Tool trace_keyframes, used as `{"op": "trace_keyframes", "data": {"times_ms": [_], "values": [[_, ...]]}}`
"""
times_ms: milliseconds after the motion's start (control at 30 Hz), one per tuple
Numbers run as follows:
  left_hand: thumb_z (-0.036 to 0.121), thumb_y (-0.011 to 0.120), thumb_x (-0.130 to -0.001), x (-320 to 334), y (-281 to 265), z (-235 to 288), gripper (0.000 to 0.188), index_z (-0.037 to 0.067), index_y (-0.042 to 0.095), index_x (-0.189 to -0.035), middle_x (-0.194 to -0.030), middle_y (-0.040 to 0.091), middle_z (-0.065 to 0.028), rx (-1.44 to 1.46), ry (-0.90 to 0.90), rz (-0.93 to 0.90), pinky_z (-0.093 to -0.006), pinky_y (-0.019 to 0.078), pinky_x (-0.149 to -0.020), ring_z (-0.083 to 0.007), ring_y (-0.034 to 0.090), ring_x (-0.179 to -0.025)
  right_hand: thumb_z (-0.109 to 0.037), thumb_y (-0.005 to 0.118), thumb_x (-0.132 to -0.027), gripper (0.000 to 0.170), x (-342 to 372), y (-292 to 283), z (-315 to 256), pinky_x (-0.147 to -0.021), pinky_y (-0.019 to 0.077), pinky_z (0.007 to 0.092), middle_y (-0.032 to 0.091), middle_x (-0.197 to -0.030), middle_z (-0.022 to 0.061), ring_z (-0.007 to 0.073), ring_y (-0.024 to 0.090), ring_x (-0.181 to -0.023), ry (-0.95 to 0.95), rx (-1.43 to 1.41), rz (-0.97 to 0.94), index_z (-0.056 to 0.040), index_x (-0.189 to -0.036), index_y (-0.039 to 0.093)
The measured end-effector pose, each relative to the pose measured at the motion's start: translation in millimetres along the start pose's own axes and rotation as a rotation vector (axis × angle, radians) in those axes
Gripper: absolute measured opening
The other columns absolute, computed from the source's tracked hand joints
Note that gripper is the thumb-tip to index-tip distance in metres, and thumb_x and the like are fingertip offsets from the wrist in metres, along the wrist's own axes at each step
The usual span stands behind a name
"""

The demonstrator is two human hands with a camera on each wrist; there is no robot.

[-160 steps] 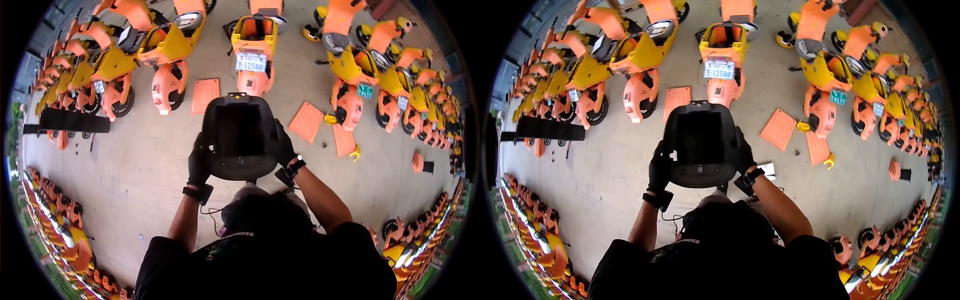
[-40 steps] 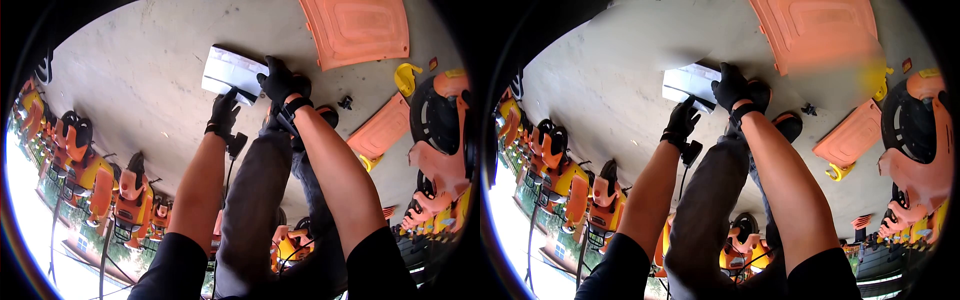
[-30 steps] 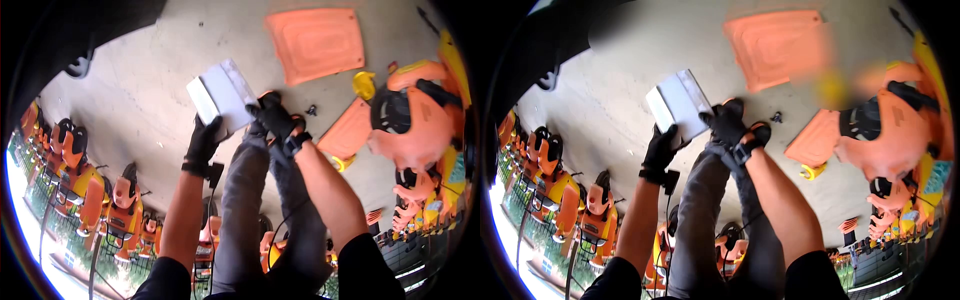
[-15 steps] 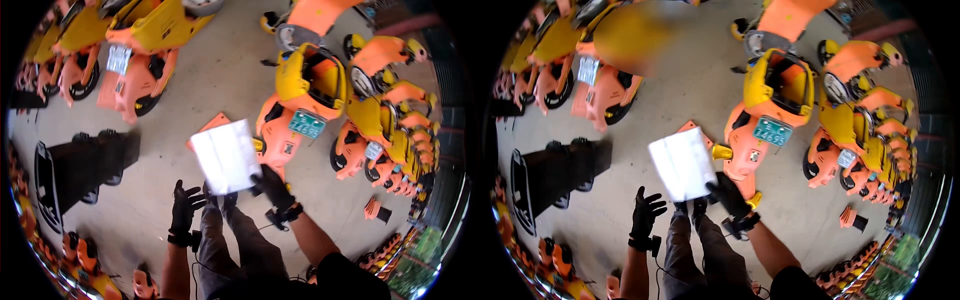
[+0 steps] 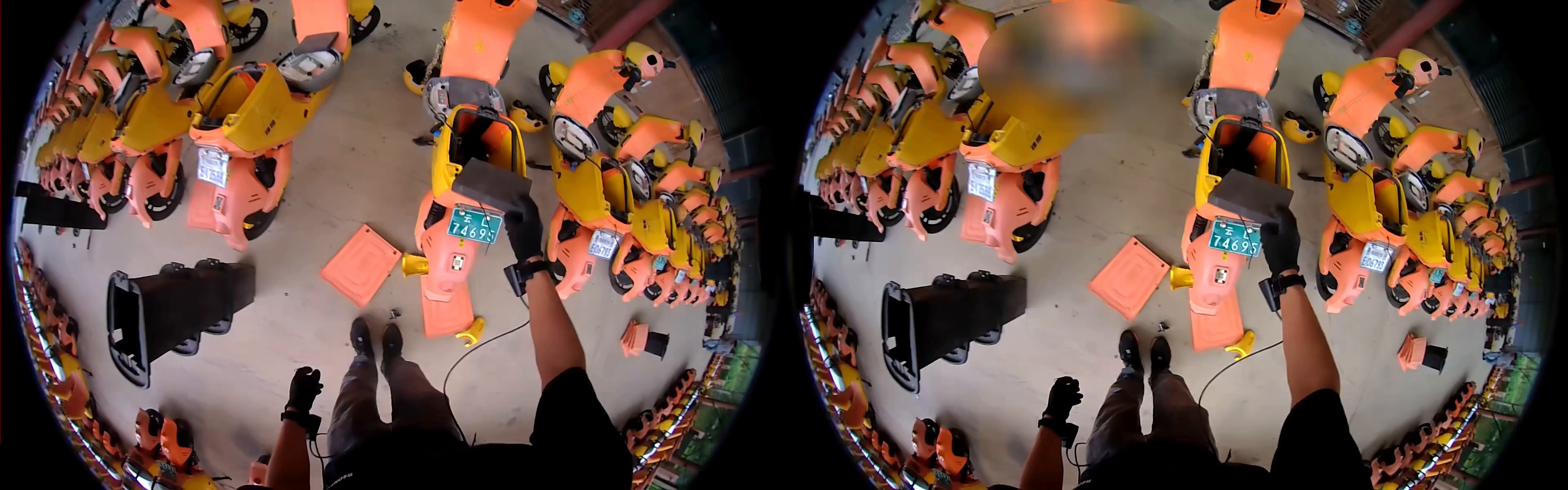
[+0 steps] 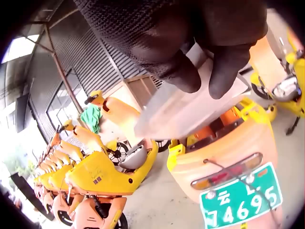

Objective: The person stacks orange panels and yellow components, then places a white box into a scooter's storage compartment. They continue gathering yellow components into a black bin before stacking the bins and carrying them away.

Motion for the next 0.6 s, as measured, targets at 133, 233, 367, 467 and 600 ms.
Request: {"op": "trace_keyframes", "data": {"times_ms": [133, 233, 367, 467, 600], "values": [[0.026, 0.059, -0.081, 7, 5, 50, 0.035, -0.001, 0.049, -0.102, -0.077, 0.058, -0.0111, -0.024, 0.173, 0.0, -0.0283, 0.0489, -0.05, -0.0194, 0.062, -0.06, -0.017, 0.059, -0.082, 0.028, 18, 13, 35, -0.069, 0.0476, 0.0282, 0.06, -0.095, 0.0115, 0.0189, 0.059, -0.082, 0.284, -0.301, 0.144, 0.0006, -0.104, 0.057], [0.025, 0.057, -0.083, 4, 33, 116, 0.033, -0.001, 0.051, -0.101, -0.074, 0.058, -0.0107, -0.186, 0.362, 0.027, -0.0276, 0.0491, -0.053, -0.0194, 0.062, -0.062, -0.017, 0.059, -0.082, 0.024, 19, 1, 44, -0.055, 0.047, 0.0252, 0.06, -0.085, 0.0071, 0.0136, 0.057, -0.067, 0.492, -0.441, 0.14, -0.0002, -0.099, 0.058], [0.023, 0.056, -0.086, 29, 118, 218, 0.023, 0.007, 0.052, -0.102, -0.085, 0.057, -0.0035, -0.027, 0.497, -0.278, -0.0273, 0.0488, -0.064, -0.0145, 0.058, -0.073, -0.009, 0.057, -0.082, 0.018, 24, -45, -5, -0.058, 0.0458, 0.0235, 0.057, -0.087, 0.0041, 0.0115, 0.055, -0.071, 0.393, -0.595, 0.223, -0.0019, -0.099, 0.055], [0.023, 0.056, -0.087, 39, 180, 277, 0.024, 0.007, 0.053, -0.103, -0.091, 0.057, -0.0044, 0.089, 0.406, -0.54, -0.0288, 0.0482, -0.068, -0.0152, 0.057, -0.081, -0.012, 0.055, -0.085, 0.024, 35, -48, -31, -0.068, 0.0465, 0.0238, 0.057, -0.096, 0.005, 0.0116, 0.054, -0.08, 0.42, -0.824, 0.0, -0.0012, -0.107, 0.053], [0.034, 0.046, -0.09, 37, 236, 332, 0.038, 0.006, 0.049, -0.116, -0.104, 0.056, -0.0094, -0.01, 0.339, -0.749, -0.0294, 0.0438, -0.086, -0.0201, 0.054, -0.096, -0.018, 0.056, -0.086, 0.033, 28, -44, -95, -0.068, 0.0458, 0.0246, 0.056, -0.103, 0.0051, 0.0109, 0.053, -0.082, 0.263, -0.832, -0.113, -0.0011, -0.114, 0.051]]}}
Point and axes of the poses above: each hand's wrist, its own x-axis away from the middle knuckle, its own y-axis out of the palm, z = x × y, the point moved 4 cm from there along -x, towards the middle knuckle
